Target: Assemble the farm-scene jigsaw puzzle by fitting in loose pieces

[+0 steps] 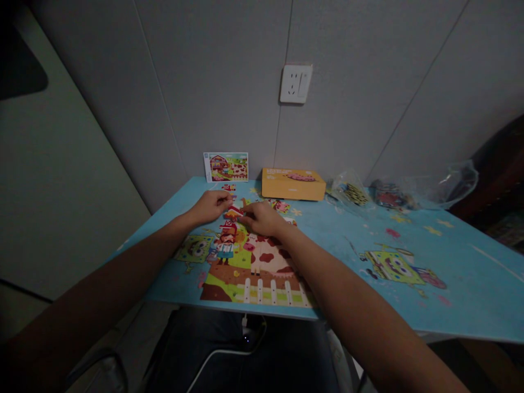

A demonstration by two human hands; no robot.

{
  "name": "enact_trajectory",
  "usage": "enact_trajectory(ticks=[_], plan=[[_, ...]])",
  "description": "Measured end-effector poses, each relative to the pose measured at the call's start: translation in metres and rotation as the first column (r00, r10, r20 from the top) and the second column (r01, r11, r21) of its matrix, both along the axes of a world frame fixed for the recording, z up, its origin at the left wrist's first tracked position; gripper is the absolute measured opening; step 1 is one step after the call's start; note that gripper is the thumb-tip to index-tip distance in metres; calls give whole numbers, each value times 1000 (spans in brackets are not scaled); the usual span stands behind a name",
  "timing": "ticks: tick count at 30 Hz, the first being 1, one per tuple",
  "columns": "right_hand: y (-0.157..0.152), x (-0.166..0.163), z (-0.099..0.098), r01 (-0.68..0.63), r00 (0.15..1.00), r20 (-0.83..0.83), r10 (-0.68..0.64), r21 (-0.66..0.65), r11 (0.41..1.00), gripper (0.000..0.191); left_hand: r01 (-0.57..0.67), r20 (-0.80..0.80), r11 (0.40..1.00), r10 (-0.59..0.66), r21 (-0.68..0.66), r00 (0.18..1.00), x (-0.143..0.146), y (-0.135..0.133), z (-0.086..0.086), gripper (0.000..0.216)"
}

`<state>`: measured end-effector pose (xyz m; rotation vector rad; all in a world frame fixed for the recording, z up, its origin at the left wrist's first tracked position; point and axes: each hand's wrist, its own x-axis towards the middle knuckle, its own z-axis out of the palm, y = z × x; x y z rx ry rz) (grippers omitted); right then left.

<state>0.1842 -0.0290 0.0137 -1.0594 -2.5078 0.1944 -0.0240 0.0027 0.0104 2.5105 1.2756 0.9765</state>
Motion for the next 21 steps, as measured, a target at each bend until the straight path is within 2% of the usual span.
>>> enact_trajectory(ticks=[4, 10, 21], plan=[[4, 0, -4, -17, 1000, -13, 17, -18, 1000, 28, 45, -93, 999, -42, 31, 995, -6, 5, -1, 18], [8, 1, -7, 14, 1000, -11, -14, 16, 1000, 25, 41, -93, 998, -37, 40, 995, -3, 4, -3, 17], [7, 1, -7, 133, 991, -8, -133, 27, 991, 26, 51, -96, 997, -57, -58, 994, -1, 2, -4, 18]])
